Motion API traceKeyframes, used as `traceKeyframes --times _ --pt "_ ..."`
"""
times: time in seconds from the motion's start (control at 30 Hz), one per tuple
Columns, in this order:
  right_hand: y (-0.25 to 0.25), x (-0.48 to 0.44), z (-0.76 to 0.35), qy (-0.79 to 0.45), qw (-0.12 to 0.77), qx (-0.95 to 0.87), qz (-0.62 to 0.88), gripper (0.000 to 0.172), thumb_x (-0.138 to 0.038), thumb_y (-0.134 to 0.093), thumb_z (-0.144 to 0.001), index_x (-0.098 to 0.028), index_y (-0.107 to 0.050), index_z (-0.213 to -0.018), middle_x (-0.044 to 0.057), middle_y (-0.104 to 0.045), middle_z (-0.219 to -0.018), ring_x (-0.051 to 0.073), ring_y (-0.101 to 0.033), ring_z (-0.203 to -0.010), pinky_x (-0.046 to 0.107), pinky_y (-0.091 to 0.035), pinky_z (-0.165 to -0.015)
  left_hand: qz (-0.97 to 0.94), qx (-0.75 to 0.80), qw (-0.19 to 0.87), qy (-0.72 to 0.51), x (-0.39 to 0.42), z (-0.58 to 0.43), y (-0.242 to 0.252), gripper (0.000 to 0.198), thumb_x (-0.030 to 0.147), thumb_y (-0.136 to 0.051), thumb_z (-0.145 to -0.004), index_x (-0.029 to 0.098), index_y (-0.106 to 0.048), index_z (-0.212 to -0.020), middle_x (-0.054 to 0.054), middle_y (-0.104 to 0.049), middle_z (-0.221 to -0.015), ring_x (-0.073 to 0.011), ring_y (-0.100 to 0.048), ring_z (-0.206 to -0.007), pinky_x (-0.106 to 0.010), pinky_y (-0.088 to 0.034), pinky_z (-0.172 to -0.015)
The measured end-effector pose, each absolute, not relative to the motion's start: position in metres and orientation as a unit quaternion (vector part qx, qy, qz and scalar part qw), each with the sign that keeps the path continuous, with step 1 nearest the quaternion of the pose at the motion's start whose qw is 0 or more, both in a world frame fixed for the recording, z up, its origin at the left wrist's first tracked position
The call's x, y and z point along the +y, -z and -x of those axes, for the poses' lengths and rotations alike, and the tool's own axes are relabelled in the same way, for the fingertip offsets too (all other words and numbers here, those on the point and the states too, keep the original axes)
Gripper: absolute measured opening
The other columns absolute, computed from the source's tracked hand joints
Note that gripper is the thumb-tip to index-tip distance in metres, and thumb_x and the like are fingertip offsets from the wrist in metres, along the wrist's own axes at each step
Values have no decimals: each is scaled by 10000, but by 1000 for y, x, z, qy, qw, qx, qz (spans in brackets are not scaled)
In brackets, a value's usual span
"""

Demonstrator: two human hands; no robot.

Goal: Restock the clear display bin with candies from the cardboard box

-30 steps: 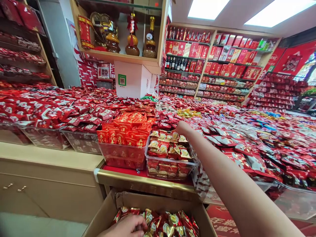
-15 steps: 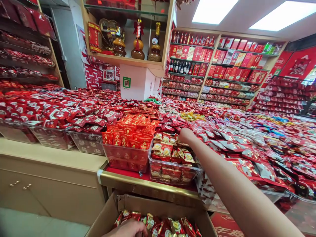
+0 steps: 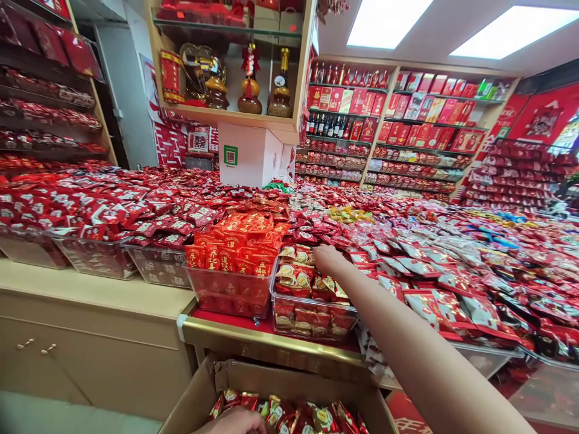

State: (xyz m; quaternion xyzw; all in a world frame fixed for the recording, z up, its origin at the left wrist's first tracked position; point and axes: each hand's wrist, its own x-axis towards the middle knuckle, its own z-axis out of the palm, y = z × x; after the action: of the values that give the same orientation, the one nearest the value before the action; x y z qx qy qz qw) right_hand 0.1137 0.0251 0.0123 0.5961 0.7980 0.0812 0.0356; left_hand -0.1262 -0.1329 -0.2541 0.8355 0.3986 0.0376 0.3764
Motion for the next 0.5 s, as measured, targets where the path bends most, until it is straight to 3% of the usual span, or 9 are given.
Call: traceKeyframes --times 0.23,0.3,0.4,0.5 --pt "-26 18 -117 -49 34 799 -599 677 -100 -506 -638 -67 -278 -1274 159 -427 -1227 213 -427 -1083 251 -350 -837 -837 404 363 -57 -136 128 259 216 288 -539 -662 237 -633 -849 17 -641 -663 -121 -519 -581 -180 -337 -509" --pt "-41 3 -114 -67 7 784 -618 617 -122 -516 -645 -72 -345 -1236 172 -441 -1205 242 -412 -1089 294 -342 -846 -829 421 366 -43 -136 128 258 224 280 -536 -654 239 -634 -851 20 -631 -651 -116 -499 -561 -180 -325 -495" --pt "-56 -45 -96 -88 -103 785 -604 350 -190 -464 -719 -97 -518 -1052 164 -523 -1085 244 -463 -1010 325 -346 -824 -817 434 380 -16 -137 128 258 238 254 -533 -634 245 -638 -848 23 -618 -643 -111 -486 -548 -181 -312 -486" --pt "-27 -107 -69 20 -166 875 -455 230 -188 -380 -785 -177 -561 -926 54 -602 -912 139 -541 -831 222 -385 -731 -808 442 389 2 -138 130 265 241 282 -550 -608 258 -642 -829 22 -609 -647 -117 -479 -545 -193 -313 -484"
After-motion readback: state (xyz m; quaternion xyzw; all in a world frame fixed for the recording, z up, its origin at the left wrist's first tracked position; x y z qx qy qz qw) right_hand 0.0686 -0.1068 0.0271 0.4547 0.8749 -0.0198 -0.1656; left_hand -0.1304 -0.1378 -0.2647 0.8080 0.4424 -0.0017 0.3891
